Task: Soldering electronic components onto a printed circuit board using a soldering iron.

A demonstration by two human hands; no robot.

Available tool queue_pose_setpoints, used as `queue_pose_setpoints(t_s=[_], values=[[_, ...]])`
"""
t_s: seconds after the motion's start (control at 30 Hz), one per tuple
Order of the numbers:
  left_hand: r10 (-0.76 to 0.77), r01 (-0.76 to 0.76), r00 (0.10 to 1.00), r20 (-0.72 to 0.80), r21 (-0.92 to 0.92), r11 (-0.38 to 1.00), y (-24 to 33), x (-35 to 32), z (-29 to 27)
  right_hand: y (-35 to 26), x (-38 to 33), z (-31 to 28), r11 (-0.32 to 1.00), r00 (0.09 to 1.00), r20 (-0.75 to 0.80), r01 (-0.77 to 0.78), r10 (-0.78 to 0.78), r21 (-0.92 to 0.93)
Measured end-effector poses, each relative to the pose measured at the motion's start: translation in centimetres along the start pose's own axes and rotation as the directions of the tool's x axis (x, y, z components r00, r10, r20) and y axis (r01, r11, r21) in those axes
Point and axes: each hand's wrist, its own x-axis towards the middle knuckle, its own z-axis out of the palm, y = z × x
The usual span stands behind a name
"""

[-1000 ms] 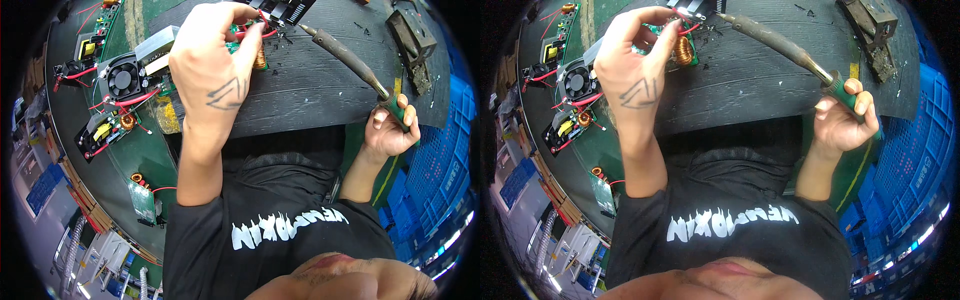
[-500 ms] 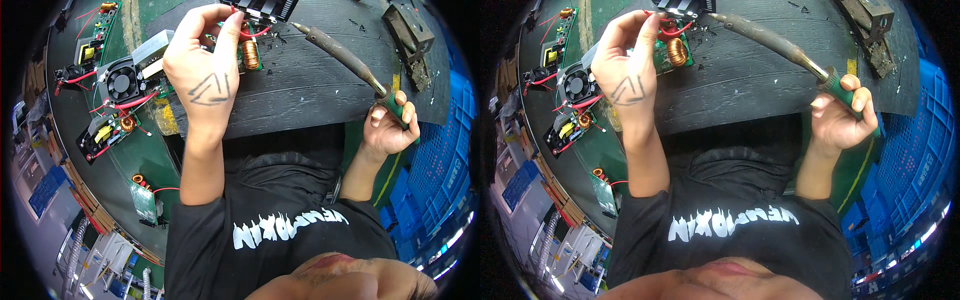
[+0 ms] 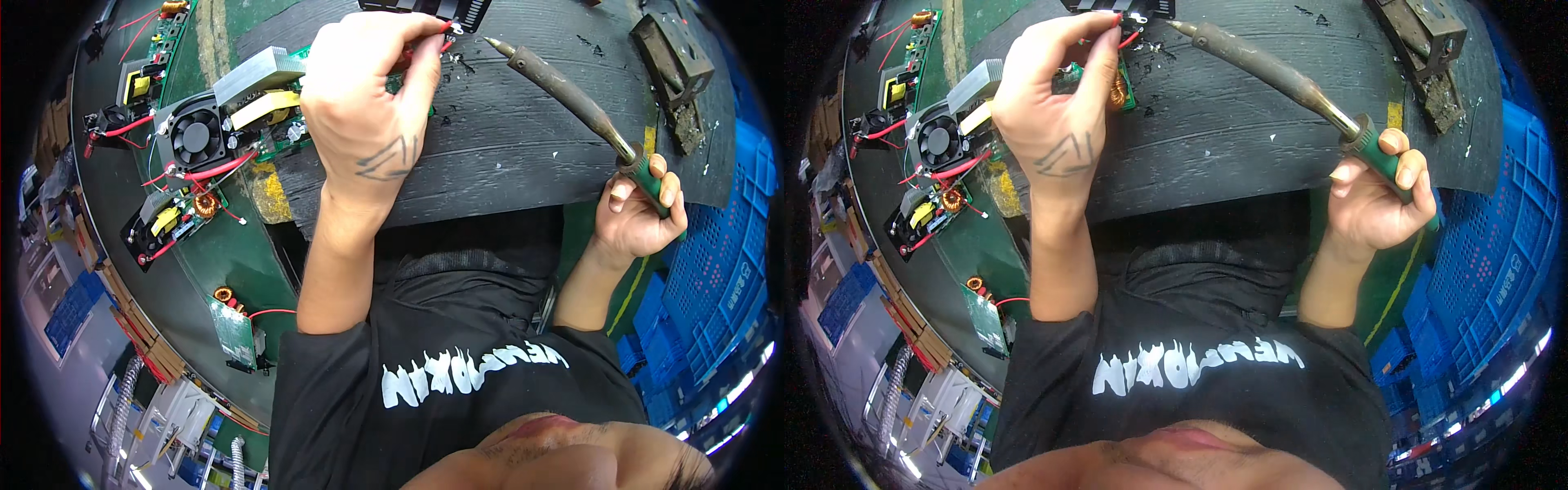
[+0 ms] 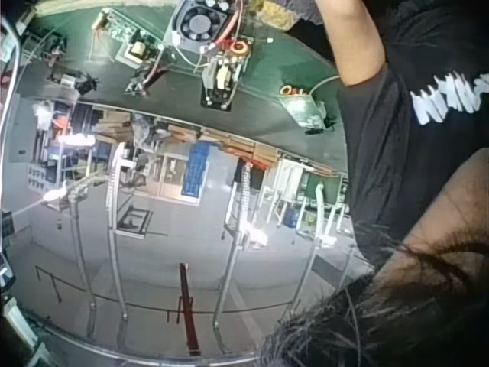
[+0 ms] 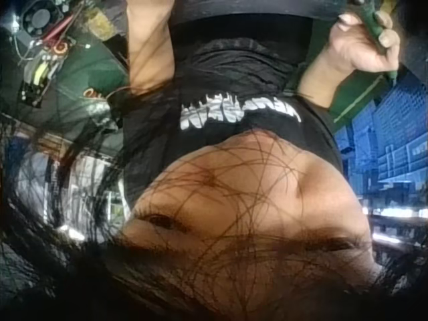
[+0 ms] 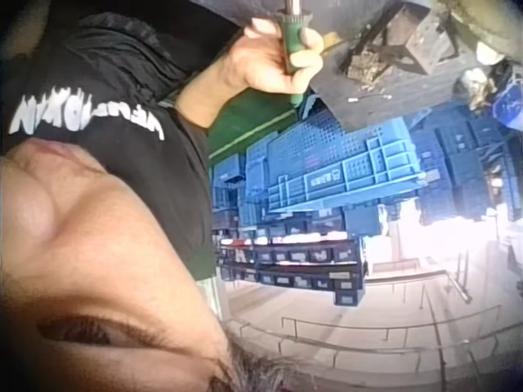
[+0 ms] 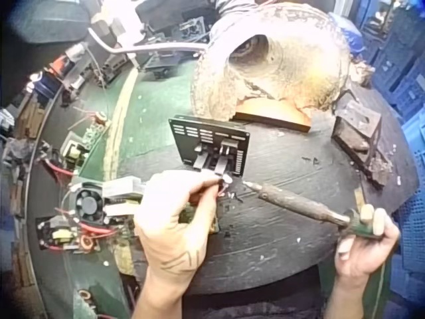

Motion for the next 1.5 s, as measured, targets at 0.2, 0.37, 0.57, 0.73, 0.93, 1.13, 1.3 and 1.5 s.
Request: queue_pose_setpoints(t_s=[0.2, 0.37, 0.57, 0.73, 0.93, 1.13, 1.3, 1.5], values=[[0.023, -0.033, 0.995, -0.094, -0.11, 0.993, -2.0, -1.2, 0.6, 0.1, 0.1, -0.4, 0.996, 1.0, 0.022, 0.014, -0.016, 0.09], [-0.119, 0.098, 0.986, -0.114, -0.174, 0.98, -2.0, -1.4, 0.9, -0.2, 0.1, 0.3, 0.999, 0.998, -0.062, -0.009, 0.006, -0.047], [0.165, -0.174, 0.974, -0.156, -0.04, 0.984, -2.5, -1.0, 1.0, -0.2, 0.4, 0.8, 0.998, 0.997, -0.084, -0.006, 0.001, -0.055], [0.22, -0.212, 0.959, -0.179, 0.063, 0.975, -2.7, -0.9, 1.4, -0.4, 0.8, 1.6, 0.996, 0.997, -0.074, 0.016, -0.022, -0.084], [0.234, -0.217, 0.955, -0.182, 0.109, 0.97, -2.8, -0.8, 1.7, -1.0, 1.1, 2.7, 0.985, 0.999, 0.03, 0.038, -0.033, -0.167], [0.239, -0.221, 0.952, -0.189, 0.114, 0.969, -3.0, -0.7, 1.8, -0.7, 1.0, 3.3, 0.982, 0.997, 0.071, 0.019, -0.006, -0.19], [0.242, -0.224, 0.952, -0.188, 0.11, 0.968, -3.0, -0.8, 1.9, -0.3, 1.2, 3.3, 0.98, 0.997, 0.073, 0.003, 0.012, -0.198], [0.22, -0.204, 0.955, -0.199, 0.097, 0.974, -3.1, -0.7, 1.9, -0.3, 1.1, 3.4, 0.98, 0.997, 0.072, 0.021, -0.006, -0.198]])
